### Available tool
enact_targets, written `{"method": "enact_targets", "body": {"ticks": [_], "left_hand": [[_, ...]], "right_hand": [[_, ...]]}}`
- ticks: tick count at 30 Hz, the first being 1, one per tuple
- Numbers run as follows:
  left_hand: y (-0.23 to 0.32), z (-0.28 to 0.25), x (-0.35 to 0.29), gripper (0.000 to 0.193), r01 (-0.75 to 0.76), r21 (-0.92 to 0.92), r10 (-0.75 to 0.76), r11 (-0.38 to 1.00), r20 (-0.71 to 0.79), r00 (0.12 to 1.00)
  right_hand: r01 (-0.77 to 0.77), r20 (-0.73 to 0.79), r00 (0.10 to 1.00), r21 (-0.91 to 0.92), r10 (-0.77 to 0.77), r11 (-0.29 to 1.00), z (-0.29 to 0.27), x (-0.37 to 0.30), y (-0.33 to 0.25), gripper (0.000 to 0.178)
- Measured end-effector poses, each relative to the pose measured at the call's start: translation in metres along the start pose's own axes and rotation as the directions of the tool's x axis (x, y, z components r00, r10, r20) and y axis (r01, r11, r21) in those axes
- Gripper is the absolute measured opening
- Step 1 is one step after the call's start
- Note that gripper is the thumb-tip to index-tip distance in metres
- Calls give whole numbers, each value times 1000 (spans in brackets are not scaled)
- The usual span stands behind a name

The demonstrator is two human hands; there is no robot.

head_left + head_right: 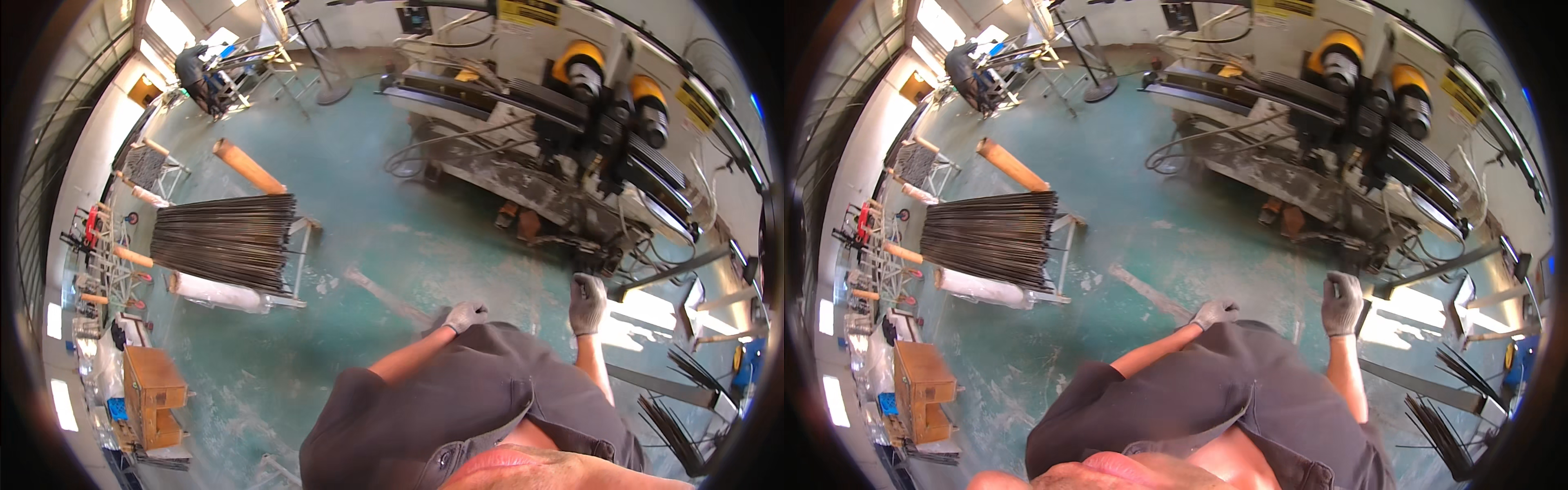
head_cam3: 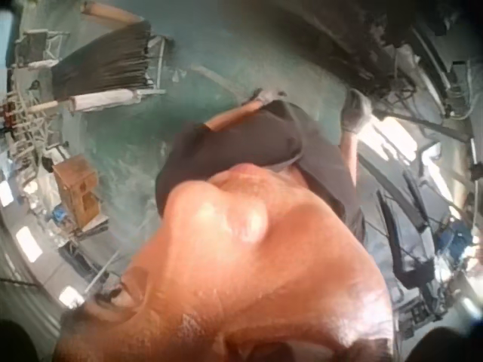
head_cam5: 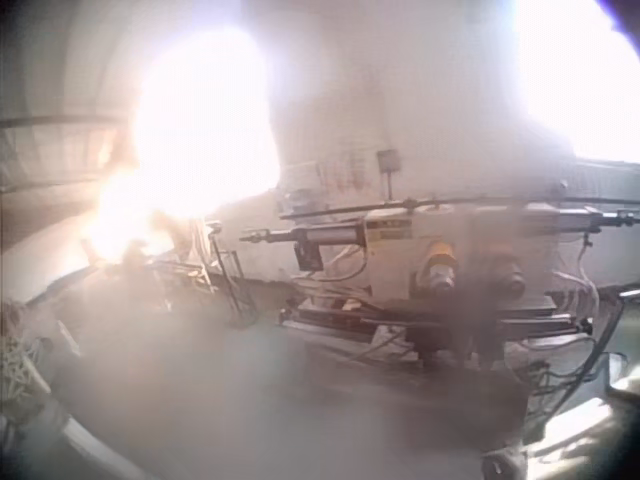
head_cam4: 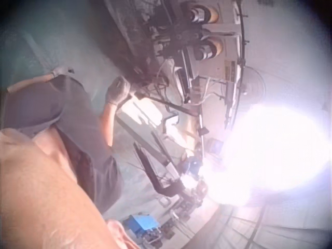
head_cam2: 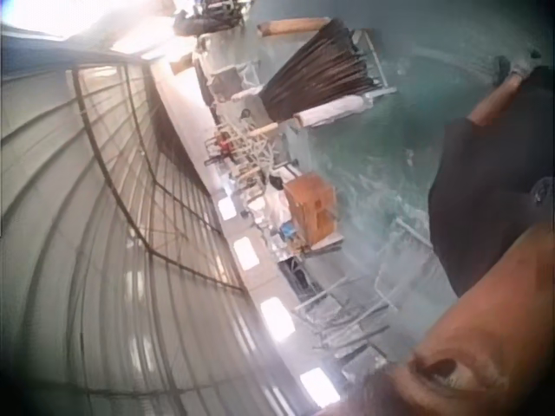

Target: The person repeatedly picks up bundles of long metal rods, feeds them into a bending machine, and removes the bent pieces. The bent rods are then stacked on the floor or placed on a nearby rack.

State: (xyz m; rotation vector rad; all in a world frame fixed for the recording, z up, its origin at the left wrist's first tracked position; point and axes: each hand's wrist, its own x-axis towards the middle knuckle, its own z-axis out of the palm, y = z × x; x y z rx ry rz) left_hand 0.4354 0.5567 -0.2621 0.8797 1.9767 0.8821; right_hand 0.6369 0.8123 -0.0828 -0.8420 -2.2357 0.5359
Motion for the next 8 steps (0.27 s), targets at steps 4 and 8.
{"method": "enact_targets", "body": {"ticks": [4,8], "left_hand": [[-37,-130,6,27,187,15,-174,982,-291,941],[-115,-249,-14,31,367,-125,-379,922,-483,789]], "right_hand": [[2,31,999,89,-5,996,70,84,-65,15],[123,-75,992,326,-104,937,115,186,-196,15]]}}
